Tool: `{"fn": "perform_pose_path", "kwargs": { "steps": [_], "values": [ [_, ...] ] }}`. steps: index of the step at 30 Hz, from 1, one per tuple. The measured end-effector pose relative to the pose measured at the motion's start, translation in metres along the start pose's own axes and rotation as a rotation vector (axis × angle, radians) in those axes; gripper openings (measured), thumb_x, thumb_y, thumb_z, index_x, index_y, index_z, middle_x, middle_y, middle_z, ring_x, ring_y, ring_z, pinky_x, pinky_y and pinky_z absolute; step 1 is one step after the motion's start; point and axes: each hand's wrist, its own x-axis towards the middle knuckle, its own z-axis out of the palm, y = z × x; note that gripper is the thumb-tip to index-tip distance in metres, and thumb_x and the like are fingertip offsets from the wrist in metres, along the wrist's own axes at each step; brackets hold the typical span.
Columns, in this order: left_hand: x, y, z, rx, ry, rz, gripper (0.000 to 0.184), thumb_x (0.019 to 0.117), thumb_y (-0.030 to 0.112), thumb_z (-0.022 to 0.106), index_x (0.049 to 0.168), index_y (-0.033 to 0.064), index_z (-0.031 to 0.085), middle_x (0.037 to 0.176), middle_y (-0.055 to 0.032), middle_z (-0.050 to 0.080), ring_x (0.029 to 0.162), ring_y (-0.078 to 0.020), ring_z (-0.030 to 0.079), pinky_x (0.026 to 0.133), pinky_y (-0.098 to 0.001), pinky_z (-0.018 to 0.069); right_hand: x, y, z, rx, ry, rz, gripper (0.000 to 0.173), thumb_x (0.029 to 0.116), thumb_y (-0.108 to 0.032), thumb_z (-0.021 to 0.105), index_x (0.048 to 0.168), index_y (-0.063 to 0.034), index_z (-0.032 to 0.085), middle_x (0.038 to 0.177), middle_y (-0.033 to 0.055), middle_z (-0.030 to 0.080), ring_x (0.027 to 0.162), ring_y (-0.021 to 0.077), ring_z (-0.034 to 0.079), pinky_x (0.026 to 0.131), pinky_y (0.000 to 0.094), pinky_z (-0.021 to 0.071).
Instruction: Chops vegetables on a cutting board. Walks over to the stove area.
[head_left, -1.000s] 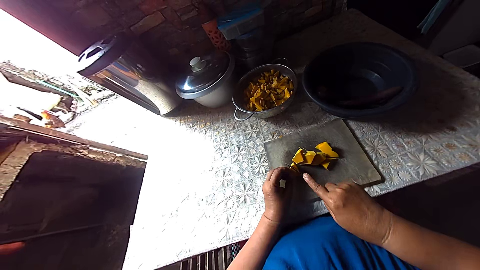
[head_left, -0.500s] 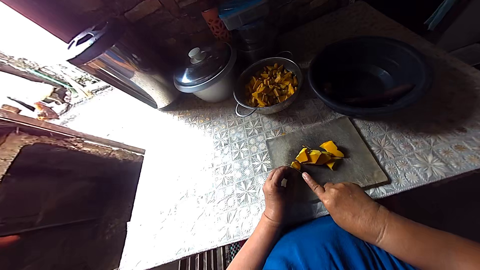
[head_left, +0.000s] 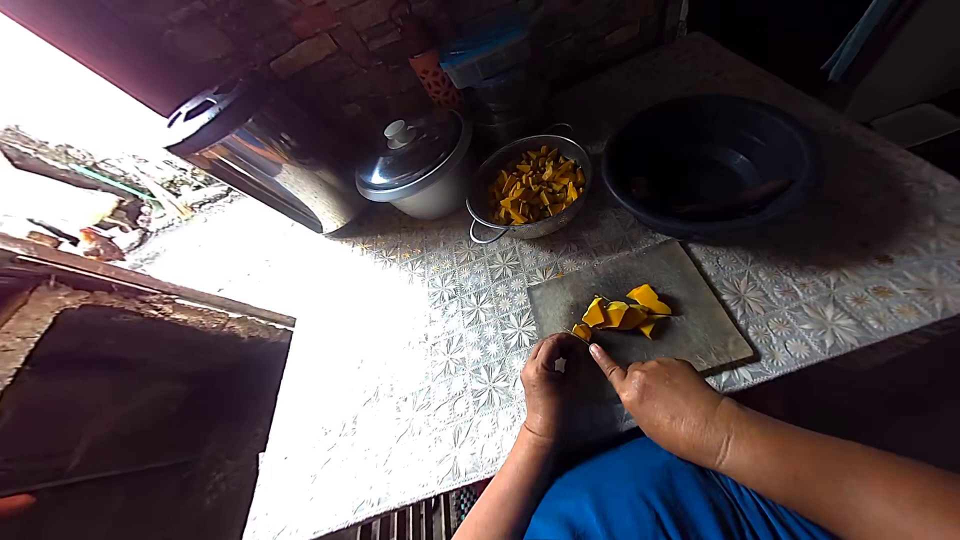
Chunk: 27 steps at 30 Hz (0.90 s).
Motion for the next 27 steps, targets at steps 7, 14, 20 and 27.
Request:
{"fn": "perform_pose_path", "kwargs": {
  "steps": [7, 14, 20, 27],
  "values": [
    [-0.002, 0.000, 0.001, 0.026, 0.012, 0.007, 0.008, 0.0843, 0.003, 0.073, 0.092, 0.0001, 0.075, 0.088, -0.0065, 0.075, 0.079, -0.0083, 0.072, 0.076, -0.0227, 0.0614, 0.014, 0.003, 0.004, 0.057, -0.115, 0.021, 0.067, 0.1019, 0.002, 0.040, 0.165, -0.0059, 0.018, 0.095, 0.0250, 0.070, 0.091, 0.0459, 0.070, 0.076, 0.0587, 0.0541],
    [0.000, -0.002, 0.002, 0.038, 0.030, -0.006, 0.012, 0.0841, 0.005, 0.074, 0.093, -0.0024, 0.073, 0.085, -0.0078, 0.073, 0.075, -0.0077, 0.070, 0.073, -0.0213, 0.0599, 0.009, 0.034, 0.040, 0.187, 0.284, -0.025, 0.054, 0.1010, -0.008, 0.053, 0.155, -0.0133, 0.049, 0.082, 0.0184, 0.071, 0.076, 0.0388, 0.071, 0.068, 0.0535, 0.0555],
    [0.000, 0.005, -0.002, 0.125, 0.000, 0.060, 0.009, 0.0851, 0.006, 0.073, 0.091, 0.0001, 0.075, 0.087, -0.0083, 0.075, 0.079, -0.0094, 0.072, 0.076, -0.0211, 0.0595, 0.006, 0.041, 0.061, 0.128, 0.809, -0.153, 0.046, 0.0872, -0.008, 0.054, 0.130, -0.0054, 0.072, 0.062, 0.0087, 0.062, 0.046, 0.0242, 0.059, 0.042, 0.0369, 0.0467],
    [-0.002, 0.004, -0.005, 0.172, -0.006, 0.073, 0.009, 0.0848, 0.005, 0.071, 0.091, 0.0005, 0.076, 0.090, -0.0092, 0.075, 0.081, -0.0106, 0.072, 0.078, -0.0214, 0.0597, 0.000, 0.034, 0.061, 0.038, 0.791, -0.205, 0.054, 0.0812, -0.007, 0.056, 0.133, -0.0092, 0.071, 0.060, 0.0058, 0.056, 0.041, 0.0204, 0.052, 0.038, 0.0335, 0.0413]
  ]
}}
